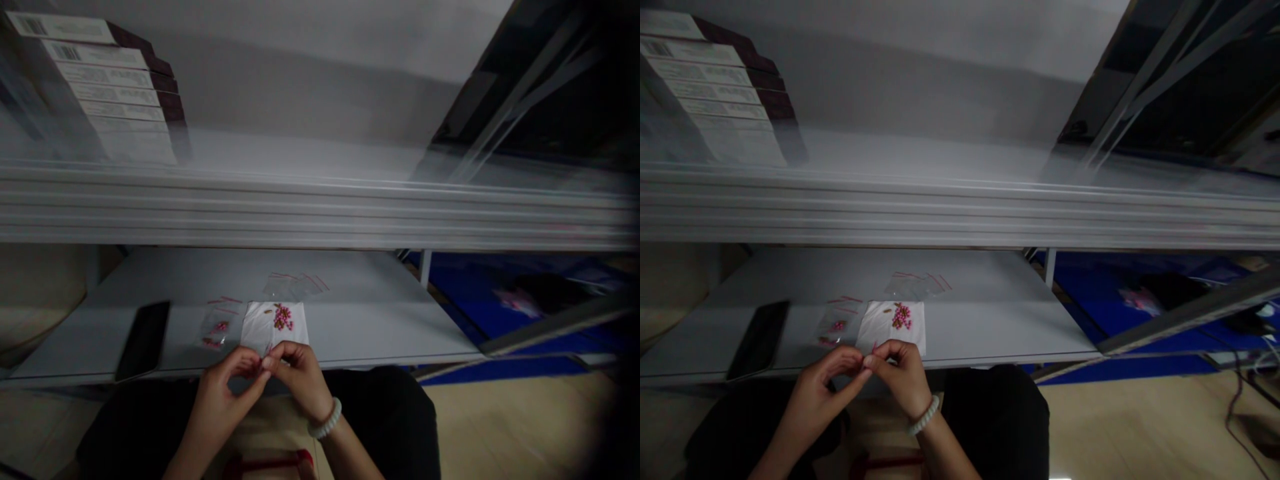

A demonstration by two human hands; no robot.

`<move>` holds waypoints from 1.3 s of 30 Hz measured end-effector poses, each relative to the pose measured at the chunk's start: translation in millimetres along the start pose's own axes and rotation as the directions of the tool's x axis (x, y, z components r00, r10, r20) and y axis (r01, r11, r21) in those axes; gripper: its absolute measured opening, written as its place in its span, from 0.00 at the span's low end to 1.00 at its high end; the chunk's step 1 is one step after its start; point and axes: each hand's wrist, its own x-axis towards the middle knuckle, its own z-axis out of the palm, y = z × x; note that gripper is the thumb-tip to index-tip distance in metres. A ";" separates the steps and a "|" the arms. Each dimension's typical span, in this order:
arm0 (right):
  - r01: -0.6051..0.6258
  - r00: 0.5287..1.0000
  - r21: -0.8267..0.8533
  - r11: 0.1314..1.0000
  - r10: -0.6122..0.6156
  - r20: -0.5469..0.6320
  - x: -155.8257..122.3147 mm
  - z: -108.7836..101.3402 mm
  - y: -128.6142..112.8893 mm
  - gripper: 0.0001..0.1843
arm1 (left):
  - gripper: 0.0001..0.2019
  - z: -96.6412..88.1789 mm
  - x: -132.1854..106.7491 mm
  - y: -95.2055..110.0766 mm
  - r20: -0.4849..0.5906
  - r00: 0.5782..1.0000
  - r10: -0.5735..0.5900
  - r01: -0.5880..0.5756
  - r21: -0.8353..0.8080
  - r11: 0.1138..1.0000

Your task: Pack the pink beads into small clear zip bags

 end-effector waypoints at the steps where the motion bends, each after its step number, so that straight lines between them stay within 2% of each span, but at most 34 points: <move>1: 0.009 1.000 -0.031 0.999 -0.009 -0.002 -1.4 -0.9 -1.8 0.14 | 0.03 -1.2 -0.3 0.3 0.020 1.000 -0.011 0.012 -0.017 1.000; 7: 0.017 0.999 -0.111 0.994 -0.011 0.049 -7.2 -5.4 -6.7 0.15 | 0.06 -7.6 -0.8 8.5 0.156 0.985 -0.079 0.078 0.014 0.997; 9: 0.019 0.995 -0.131 0.991 -0.007 0.098 -9.1 -5.9 -7.0 0.14 | 0.09 -6.6 -1.2 10.3 0.154 0.982 -0.107 0.111 -0.022 0.994; 11: 0.010 0.987 -0.087 0.996 0.004 0.161 -11.4 -5.6 -6.6 0.15 | 0.11 -2.3 -3.1 9.2 0.134 0.980 -0.147 0.165 -0.134 0.977; 13: -0.040 0.973 0.027 0.999 0.033 0.229 -13.8 -4.9 -5.7 0.16 | 0.12 5.1 -6.7 5.1 0.137 0.967 -0.215 0.249 -0.313 0.916; 16: -0.130 0.960 0.167 0.977 0.082 0.267 -16.9 -3.6 -4.6 0.17 | 0.12 18.2 -12.3 -2.1 0.169 0.929 -0.329 0.365 -0.562 0.742; 19: -0.188 0.954 0.239 0.952 0.119 0.277 -18.7 -2.3 -5.4 0.18 | 0.12 26.0 -13.5 -4.1 0.171 0.891 -0.420 0.408 -0.707 0.577; 21: -0.237 0.947 0.281 0.930 0.156 0.282 -19.0 -1.2 -6.5 0.17 | 0.13 26.1 -11.9 -2.6 0.176 0.885 -0.431 0.412 -0.729 0.546; 22: -0.246 0.948 0.285 0.926 0.169 0.270 -18.8 -0.8 -7.1 0.16 | 0.13 24.6 -11.1 -1.5 0.163 0.893 -0.420 0.402 -0.709 0.580; 24: -0.189 0.969 0.203 0.961 0.148 0.200 -18.0 -0.3 -8.8 0.12 | 0.14 19.6 -10.4 0.3 0.076 0.926 -0.371 0.341 -0.591 0.730; 26: -0.058 0.994 -0.021 0.998 0.059 0.088 -16.6 -0.8 -11.3 0.08 | 0.13 13.0 -11.7 0.9 -0.028 0.961 -0.276 0.244 -0.393 0.887; 27: 0.002 0.999 -0.158 0.987 0.006 0.047 -15.9 -1.4 -13.0 0.06 | 0.13 9.6 -13.0 0.7 -0.062 0.973 -0.224 0.196 -0.295 0.935; 30: 0.089 0.995 -0.453 0.887 -0.101 -0.001 -13.8 -3.1 -18.9 0.06 | 0.14 0.2 -17.5 -1.9 -0.099 0.989 -0.109 0.097 -0.118 0.988; 32: 0.104 0.993 -0.536 0.838 -0.117 0.010 -12.4 -3.5 -22.5 0.06 | 0.11 -4.2 -19.3 -4.7 -0.118 0.993 -0.029 0.022 -0.064 0.998; 34: 0.116 0.993 -0.557 0.822 -0.117 0.033 -10.7 -2.9 -24.9 0.06 | 0.02 -6.0 -20.0 -8.1 -0.063 0.995 0.081 -0.081 0.003 0.997; 37: 0.136 0.990 -0.515 0.847 -0.097 0.101 -7.5 -1.0 -25.1 0.07 | 0.39 -1.9 -20.3 -15.2 0.104 0.978 0.180 -0.192 0.113 0.975; 38: 0.140 0.989 -0.501 0.854 -0.093 0.117 -6.6 -0.5 -24.4 0.07 | 0.47 1.0 -20.4 -18.1 0.132 0.973 0.191 -0.209 0.137 0.968; 39: 0.141 0.988 -0.492 0.859 -0.090 0.126 -5.7 -0.4 -23.4 0.07 | 0.50 4.2 -20.5 -21.0 0.134 0.971 0.200 -0.220 0.153 0.963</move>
